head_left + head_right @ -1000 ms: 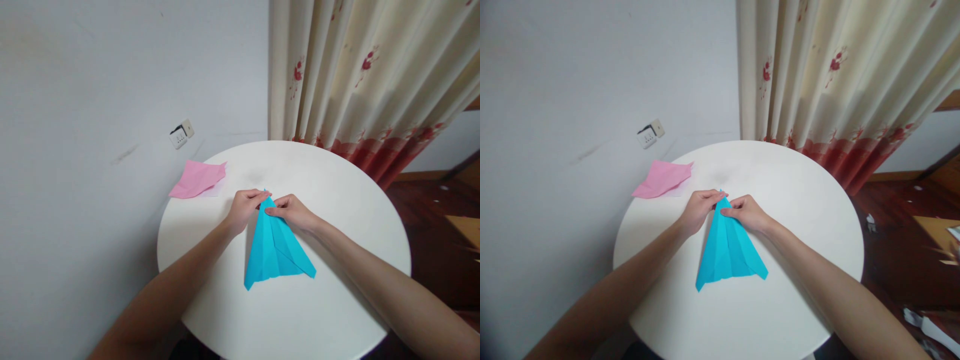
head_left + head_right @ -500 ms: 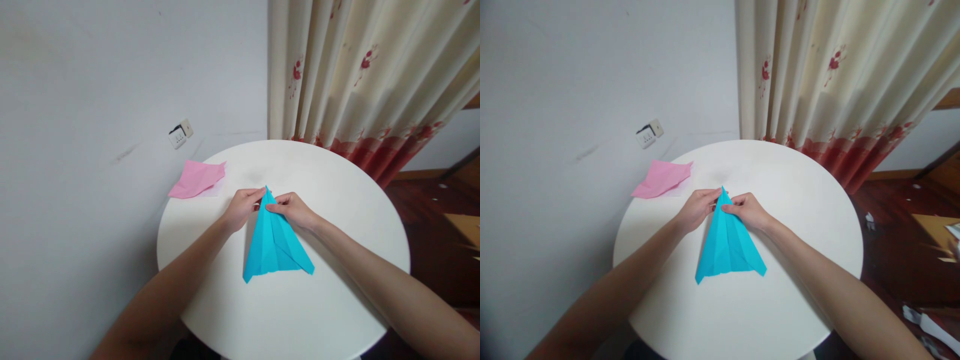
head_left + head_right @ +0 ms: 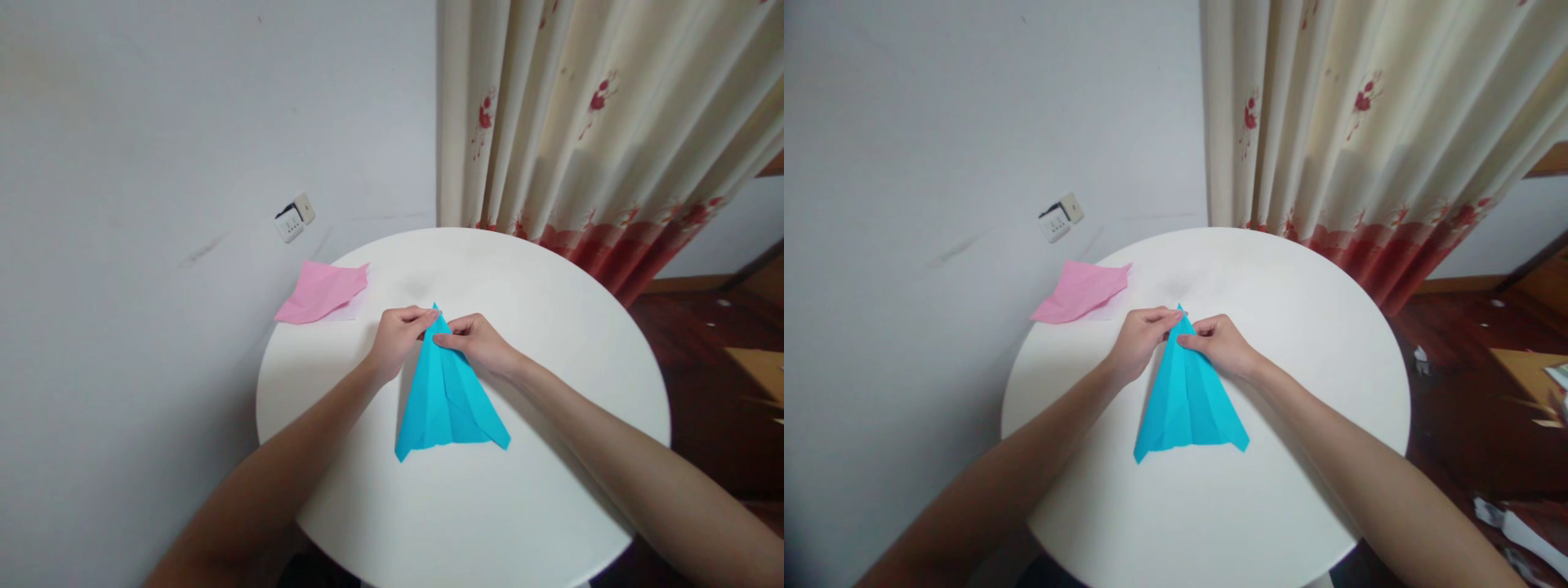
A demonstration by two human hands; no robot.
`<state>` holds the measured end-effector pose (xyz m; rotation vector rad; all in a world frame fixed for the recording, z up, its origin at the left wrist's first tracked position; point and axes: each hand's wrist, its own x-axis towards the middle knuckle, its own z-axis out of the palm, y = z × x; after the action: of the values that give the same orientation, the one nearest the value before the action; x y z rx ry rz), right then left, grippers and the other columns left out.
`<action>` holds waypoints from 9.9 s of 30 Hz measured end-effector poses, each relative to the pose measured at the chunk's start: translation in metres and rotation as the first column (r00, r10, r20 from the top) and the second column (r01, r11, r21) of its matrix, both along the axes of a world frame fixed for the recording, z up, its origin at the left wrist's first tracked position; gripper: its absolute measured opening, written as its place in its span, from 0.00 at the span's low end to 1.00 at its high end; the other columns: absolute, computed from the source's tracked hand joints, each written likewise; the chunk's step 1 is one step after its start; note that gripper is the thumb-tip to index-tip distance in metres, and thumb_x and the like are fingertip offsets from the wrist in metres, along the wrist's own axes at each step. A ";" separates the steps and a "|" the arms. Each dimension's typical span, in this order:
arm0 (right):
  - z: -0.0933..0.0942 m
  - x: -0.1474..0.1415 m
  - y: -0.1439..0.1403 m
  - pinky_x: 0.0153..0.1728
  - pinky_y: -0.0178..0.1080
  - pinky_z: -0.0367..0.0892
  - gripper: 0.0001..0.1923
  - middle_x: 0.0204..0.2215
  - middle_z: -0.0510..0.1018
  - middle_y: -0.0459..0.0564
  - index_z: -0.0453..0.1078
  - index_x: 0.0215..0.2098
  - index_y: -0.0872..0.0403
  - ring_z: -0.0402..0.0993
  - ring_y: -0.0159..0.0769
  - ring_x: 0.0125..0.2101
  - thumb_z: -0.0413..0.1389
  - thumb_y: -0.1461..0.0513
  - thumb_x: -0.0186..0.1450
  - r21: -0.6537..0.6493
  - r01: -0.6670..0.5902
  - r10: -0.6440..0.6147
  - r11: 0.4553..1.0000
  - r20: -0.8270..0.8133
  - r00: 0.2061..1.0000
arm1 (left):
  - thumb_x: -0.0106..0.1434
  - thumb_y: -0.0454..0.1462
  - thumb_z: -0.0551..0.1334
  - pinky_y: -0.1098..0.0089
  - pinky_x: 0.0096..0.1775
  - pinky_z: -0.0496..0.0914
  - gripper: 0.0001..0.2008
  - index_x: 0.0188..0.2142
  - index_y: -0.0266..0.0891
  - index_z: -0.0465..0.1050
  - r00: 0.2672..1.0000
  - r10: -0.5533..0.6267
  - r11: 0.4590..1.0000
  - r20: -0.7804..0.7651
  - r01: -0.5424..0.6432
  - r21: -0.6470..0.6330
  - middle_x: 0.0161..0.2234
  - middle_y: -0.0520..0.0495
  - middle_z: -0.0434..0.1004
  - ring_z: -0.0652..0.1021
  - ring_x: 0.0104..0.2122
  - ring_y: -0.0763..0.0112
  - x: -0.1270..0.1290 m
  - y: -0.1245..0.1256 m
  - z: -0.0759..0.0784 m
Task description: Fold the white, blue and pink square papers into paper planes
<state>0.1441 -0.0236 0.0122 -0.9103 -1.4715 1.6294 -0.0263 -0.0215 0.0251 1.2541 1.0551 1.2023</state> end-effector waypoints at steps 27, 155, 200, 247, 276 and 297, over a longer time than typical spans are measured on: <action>-0.001 -0.001 0.000 0.25 0.36 0.61 0.15 0.22 0.77 0.47 0.77 0.25 0.59 0.66 0.29 0.21 0.67 0.53 0.54 -0.022 -0.071 0.069 0.997 -0.056 0.996 | 0.59 0.47 0.66 0.70 0.32 0.67 0.15 0.28 0.35 0.80 0.999 0.021 0.994 -0.039 -0.016 0.110 0.30 0.45 0.78 0.74 0.30 0.69 0.006 0.000 -0.002; -0.005 -0.011 -0.003 0.22 0.34 0.51 0.20 0.19 0.68 0.42 0.73 0.24 0.57 0.56 0.27 0.21 0.62 0.48 0.56 0.035 0.200 -0.200 0.979 0.002 0.980 | 0.60 0.48 0.65 0.70 0.31 0.59 0.17 0.37 0.36 0.82 0.999 0.036 0.995 -0.039 -0.033 0.090 0.26 0.49 0.70 0.66 0.27 0.74 0.003 0.006 -0.014; 0.001 -0.007 -0.004 0.26 0.35 0.56 0.18 0.21 0.71 0.44 0.74 0.26 0.57 0.60 0.28 0.23 0.67 0.50 0.51 -0.120 0.060 -0.076 0.991 -0.129 0.989 | 0.57 0.47 0.67 0.72 0.29 0.61 0.15 0.34 0.37 0.81 0.995 0.041 0.999 0.086 -0.041 -0.001 0.29 0.46 0.73 0.70 0.30 0.73 -0.003 0.008 -0.007; -0.016 -0.001 -0.001 0.20 0.35 0.50 0.20 0.14 0.66 0.44 0.68 0.17 0.55 0.55 0.27 0.17 0.60 0.50 0.57 0.152 -0.069 0.022 0.986 0.296 0.955 | 0.49 0.41 0.72 0.73 0.30 0.65 0.12 0.28 0.35 0.77 0.814 0.472 0.868 0.338 -0.497 -0.015 0.29 0.48 0.75 0.72 0.26 0.75 -0.074 0.062 0.001; 0.005 -0.009 -0.008 0.21 0.34 0.57 0.18 0.20 0.74 0.46 0.75 0.26 0.59 0.62 0.27 0.19 0.68 0.52 0.51 -0.165 0.104 -0.109 0.981 -0.017 0.994 | 0.57 0.48 0.68 0.70 0.29 0.57 0.18 0.22 0.36 0.74 0.999 0.035 0.999 -0.024 -0.034 0.038 0.23 0.51 0.66 0.64 0.25 0.75 0.005 -0.001 -0.015; 0.000 -0.009 -0.010 0.19 0.32 0.63 0.16 0.18 0.73 0.43 0.71 0.22 0.57 0.65 0.28 0.18 0.71 0.57 0.46 -0.244 0.015 0.006 0.970 0.082 0.997 | 0.51 0.45 0.72 0.67 0.34 0.66 0.14 0.24 0.36 0.77 0.997 -0.007 0.996 0.077 0.014 -0.084 0.25 0.48 0.74 0.73 0.28 0.69 0.002 0.003 -0.018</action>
<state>0.1352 -0.0334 0.0119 -1.1283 -1.3397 1.8172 -0.0241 -0.0181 0.0068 1.1380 1.0312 1.1768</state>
